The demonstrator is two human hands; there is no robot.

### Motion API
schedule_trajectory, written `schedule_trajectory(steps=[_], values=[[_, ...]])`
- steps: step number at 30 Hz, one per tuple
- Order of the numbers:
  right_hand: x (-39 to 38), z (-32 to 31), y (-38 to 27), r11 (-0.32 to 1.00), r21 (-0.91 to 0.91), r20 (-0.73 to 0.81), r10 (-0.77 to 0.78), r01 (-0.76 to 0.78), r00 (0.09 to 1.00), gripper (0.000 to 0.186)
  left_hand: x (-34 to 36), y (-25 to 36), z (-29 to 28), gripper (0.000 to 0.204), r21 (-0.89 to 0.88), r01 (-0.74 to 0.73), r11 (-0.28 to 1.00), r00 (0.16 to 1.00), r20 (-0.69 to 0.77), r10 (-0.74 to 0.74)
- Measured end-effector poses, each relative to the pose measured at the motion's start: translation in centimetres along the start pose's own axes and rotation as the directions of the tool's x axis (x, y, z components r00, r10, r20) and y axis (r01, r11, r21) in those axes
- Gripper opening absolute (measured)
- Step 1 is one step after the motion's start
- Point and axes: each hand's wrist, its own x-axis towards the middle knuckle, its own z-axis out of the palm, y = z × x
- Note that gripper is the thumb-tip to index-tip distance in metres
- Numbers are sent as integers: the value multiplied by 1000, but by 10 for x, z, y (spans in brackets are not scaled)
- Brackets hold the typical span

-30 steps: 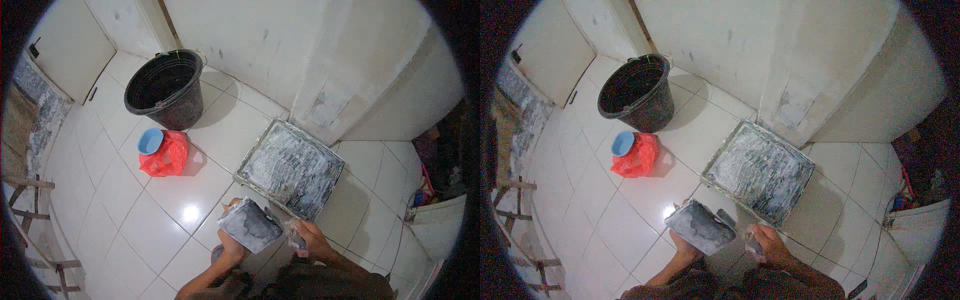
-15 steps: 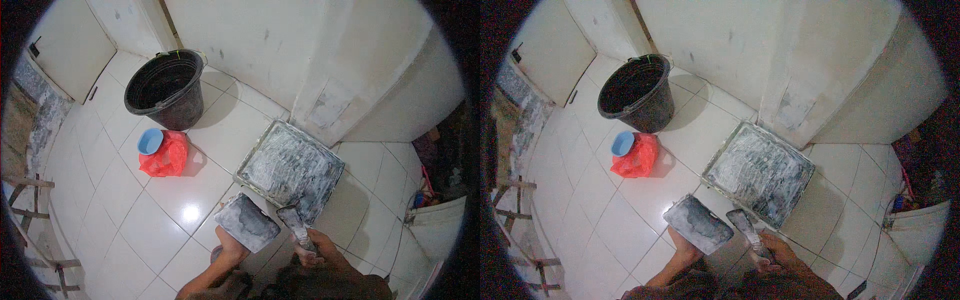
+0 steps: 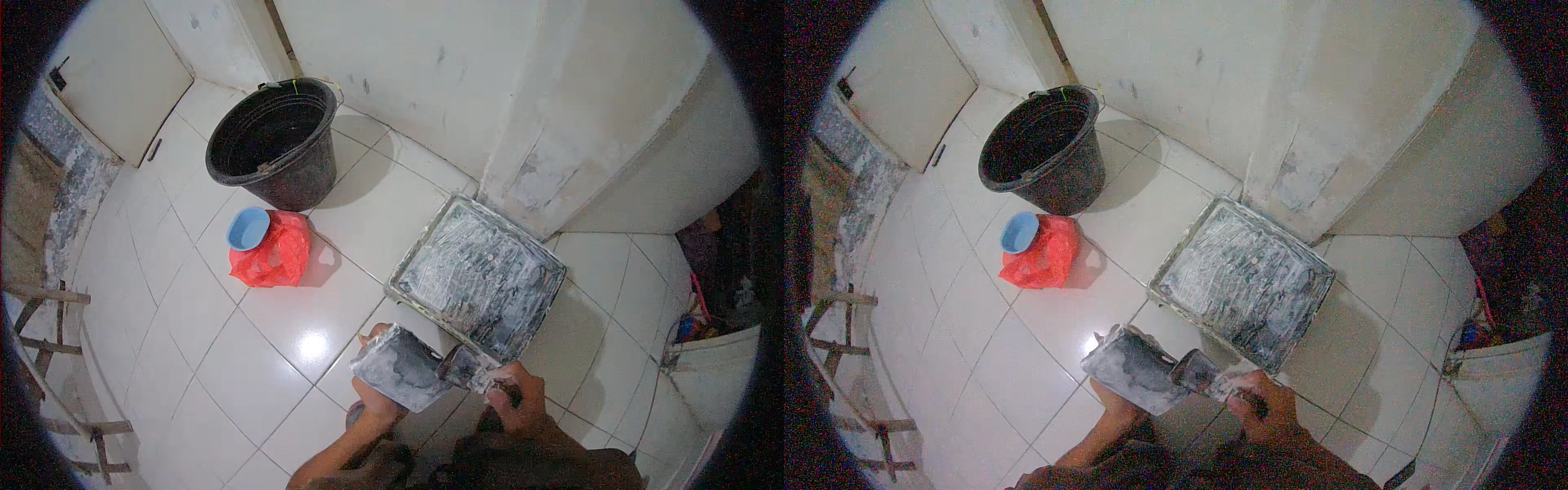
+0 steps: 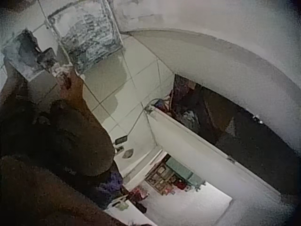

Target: Apply wall putty to a pillar or joint between walls using a putty knife and a hawk.

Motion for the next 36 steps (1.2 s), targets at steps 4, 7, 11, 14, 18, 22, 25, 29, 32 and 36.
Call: schedule_trajectory(steps=[4,7,11,14,18,22,25,29,32,36], values=[[-4,4,10,999,30,-21,-19,20,1000,25,4,3,9,45,-283,-9,959,984,170,59],[3,2,-3,1000,12,-23,-16,16,1000,23,4,-3,5,47,-463,6,886,959,254,126],[7,4,-8,1000,12,-53,0,1,999,23,4,-6,8,48,-361,-22,932,938,314,144],[12,0,-11,999,40,-88,-1,4,996,26,1,-11,15,47,-419,79,905,942,328,70],[22,-25,-22,987,148,-172,93,-67,981,27,0,-50,-39,37,230,-157,961,987,77,142],[42,-76,13,991,116,-614,15,71,789,26,8,-37,-30,34,446,-223,867,974,79,210],[73,-124,34,988,-60,-658,-147,143,738,29,3,-32,-26,30,65,-66,996,997,-40,69],[100,-160,55,722,-686,-530,-581,90,617,30,-2,-25,-9,32,-329,138,934,980,-91,-177],[107,-170,79,622,-782,-467,-633,46,617,38,1,-36,-19,36,-159,77,984,997,9,-77],[114,-175,88,583,-811,-465,-589,-51,661,43,0,-30,-6,35,-350,74,934,997,6,-77]])
